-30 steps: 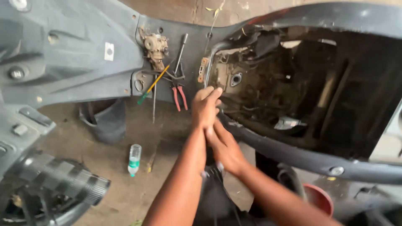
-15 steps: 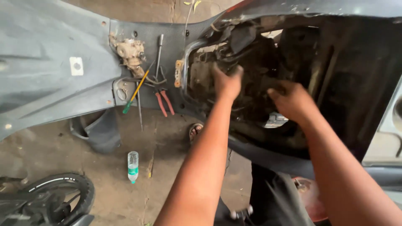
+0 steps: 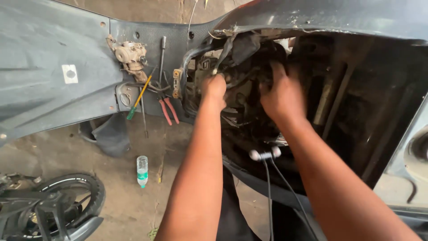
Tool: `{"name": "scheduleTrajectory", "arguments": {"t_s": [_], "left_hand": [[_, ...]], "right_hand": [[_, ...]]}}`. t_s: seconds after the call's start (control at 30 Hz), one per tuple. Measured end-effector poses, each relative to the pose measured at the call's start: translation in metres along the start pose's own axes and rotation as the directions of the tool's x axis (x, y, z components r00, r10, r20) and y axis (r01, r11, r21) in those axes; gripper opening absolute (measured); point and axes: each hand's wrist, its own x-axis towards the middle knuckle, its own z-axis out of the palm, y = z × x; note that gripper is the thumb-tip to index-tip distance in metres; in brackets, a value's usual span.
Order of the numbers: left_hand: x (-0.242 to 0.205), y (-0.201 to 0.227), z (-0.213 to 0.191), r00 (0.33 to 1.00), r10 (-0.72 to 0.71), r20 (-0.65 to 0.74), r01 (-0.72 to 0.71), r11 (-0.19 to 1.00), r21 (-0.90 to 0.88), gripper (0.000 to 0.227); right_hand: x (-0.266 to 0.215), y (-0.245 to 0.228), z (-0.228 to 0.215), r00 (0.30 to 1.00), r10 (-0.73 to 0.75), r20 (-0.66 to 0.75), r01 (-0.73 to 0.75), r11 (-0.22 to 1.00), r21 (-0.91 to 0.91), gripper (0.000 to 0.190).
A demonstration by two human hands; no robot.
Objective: Removing and inspecting the carburetor of a scooter.
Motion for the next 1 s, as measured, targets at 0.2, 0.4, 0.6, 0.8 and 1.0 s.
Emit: {"name": "scheduleTrajectory", "arguments": {"t_s": [0.2,0.4,0.6,0.8,1.0], "left_hand": [[-0.043,0.021,0.008,0.978,0.210,0.010,-0.198,0.905,0.377,0.040],[-0.058,-0.003,0.004,0.801,0.373,0.468,-0.539,0.789,0.294,0.035],[-0.031,-0.015,0.006,0.691,0.561,0.457,-0.696,0.687,0.208,0.048],[-0.014,-0.011,0.026,0.644,0.653,0.399,-0.514,-0.017,0.858,0.078],[0.028,0.002,0.008,0.506,0.778,0.372,-0.471,-0.112,0.875,0.026]], "right_hand": [[0.027,0.009,0.016,0.897,-0.442,-0.021,0.410,0.847,-0.338,0.093],[0.006,0.020,0.003,0.934,-0.349,-0.077,0.302,0.886,-0.351,0.035],[-0.001,-0.004,-0.056,0.964,0.016,-0.265,0.020,0.991,0.130,0.029],[-0.005,-0.004,-0.072,0.937,-0.027,-0.348,0.059,0.995,0.084,0.043],[-0.001,-0.009,-0.072,0.920,-0.002,-0.392,0.105,0.964,0.243,0.037]]}}
